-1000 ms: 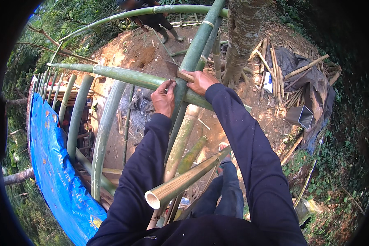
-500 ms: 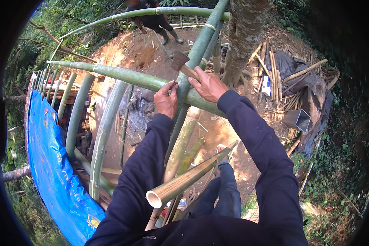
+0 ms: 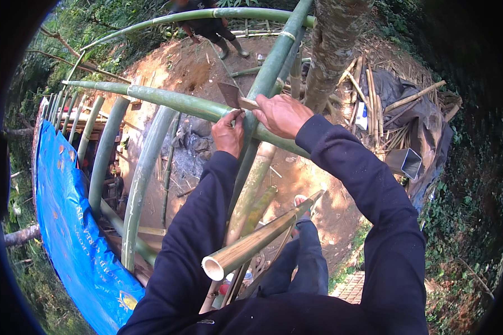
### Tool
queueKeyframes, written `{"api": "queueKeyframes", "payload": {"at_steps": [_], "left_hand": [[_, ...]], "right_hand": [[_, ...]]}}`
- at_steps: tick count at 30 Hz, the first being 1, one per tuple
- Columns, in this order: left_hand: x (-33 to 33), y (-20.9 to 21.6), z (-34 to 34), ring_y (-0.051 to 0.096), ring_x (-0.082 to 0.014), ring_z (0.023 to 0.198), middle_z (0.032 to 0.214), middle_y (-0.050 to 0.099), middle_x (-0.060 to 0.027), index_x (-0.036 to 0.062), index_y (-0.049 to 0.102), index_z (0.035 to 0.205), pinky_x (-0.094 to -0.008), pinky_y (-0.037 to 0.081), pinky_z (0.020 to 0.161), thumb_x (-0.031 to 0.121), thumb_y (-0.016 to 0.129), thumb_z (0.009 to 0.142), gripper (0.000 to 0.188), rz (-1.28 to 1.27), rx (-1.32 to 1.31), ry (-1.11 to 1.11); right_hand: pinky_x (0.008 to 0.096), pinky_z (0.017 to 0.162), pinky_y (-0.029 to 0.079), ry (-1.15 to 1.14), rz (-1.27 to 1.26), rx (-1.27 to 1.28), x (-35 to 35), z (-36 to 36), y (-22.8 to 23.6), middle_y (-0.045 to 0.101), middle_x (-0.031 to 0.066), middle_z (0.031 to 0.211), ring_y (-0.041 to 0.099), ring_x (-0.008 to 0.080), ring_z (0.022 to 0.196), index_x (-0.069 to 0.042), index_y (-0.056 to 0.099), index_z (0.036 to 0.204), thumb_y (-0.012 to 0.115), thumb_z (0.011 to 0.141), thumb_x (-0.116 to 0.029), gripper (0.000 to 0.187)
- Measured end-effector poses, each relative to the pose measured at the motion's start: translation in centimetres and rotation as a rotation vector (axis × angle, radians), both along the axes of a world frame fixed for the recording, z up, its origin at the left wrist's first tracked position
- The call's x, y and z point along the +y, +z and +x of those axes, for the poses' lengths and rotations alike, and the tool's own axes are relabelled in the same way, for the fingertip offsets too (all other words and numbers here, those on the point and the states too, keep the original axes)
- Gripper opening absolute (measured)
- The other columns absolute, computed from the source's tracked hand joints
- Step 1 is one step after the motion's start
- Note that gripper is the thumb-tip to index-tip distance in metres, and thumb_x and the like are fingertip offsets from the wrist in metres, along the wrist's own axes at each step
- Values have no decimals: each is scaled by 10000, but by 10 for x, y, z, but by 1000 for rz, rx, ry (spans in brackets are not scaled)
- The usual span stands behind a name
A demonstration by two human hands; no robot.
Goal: The person uses a small axe to shape and fit bamboo poles into a larger bamboo framework. They repeatedly strike the ends of the poles to create notches and secure connections between the vertical and horizontal members of the structure. The task involves precise manual manipulation of the bamboo pieces to ensure a snug fit.
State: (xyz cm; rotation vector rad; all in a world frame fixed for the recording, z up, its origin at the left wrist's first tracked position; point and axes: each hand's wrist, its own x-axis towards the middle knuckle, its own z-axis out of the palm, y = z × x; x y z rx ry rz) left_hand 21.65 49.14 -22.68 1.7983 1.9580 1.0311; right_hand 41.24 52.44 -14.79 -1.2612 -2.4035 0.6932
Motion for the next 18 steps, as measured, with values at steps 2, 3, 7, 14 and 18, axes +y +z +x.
{"api": "queueKeyframes", "payload": {"at_steps": [2,3,7,14,18], "left_hand": [[-1,-7,-6,728,-283,854,906,734,-164,46,757,961,-346,543,779,142,727,858,144,73,-52,3],[-7,-12,-8,728,-283,854,906,734,-164,45,756,961,-346,543,780,142,727,857,145,59,-48,14],[0,-9,-4,729,-280,860,914,733,-168,39,755,965,-343,540,789,137,722,862,146,53,-43,-3],[-3,-10,-9,733,-250,863,927,739,-166,29,756,989,-324,542,807,125,717,869,158,38,-76,17],[-3,-12,-5,721,-296,866,922,730,-176,24,751,967,-354,546,806,96,706,850,145,58,-97,-4]], "right_hand": [[569,628,450,-39,-2,123,4,-5,13,613,281,731,607,493,742,-16,491,1008,501,1016,-322,306],[568,631,451,-54,-24,180,0,-8,18,613,282,734,607,492,744,-15,492,1004,502,1016,-321,307],[571,684,474,-215,-40,288,-10,-12,20,620,268,706,621,484,756,-5,478,984,515,1001,-295,293],[555,629,489,-136,-4,204,3,-5,35,632,241,700,631,476,700,-33,492,966,502,1014,-319,290],[524,615,512,-131,-18,151,-2,-6,26,634,219,686,644,446,674,-46,511,967,502,1019,-313,272]]}}
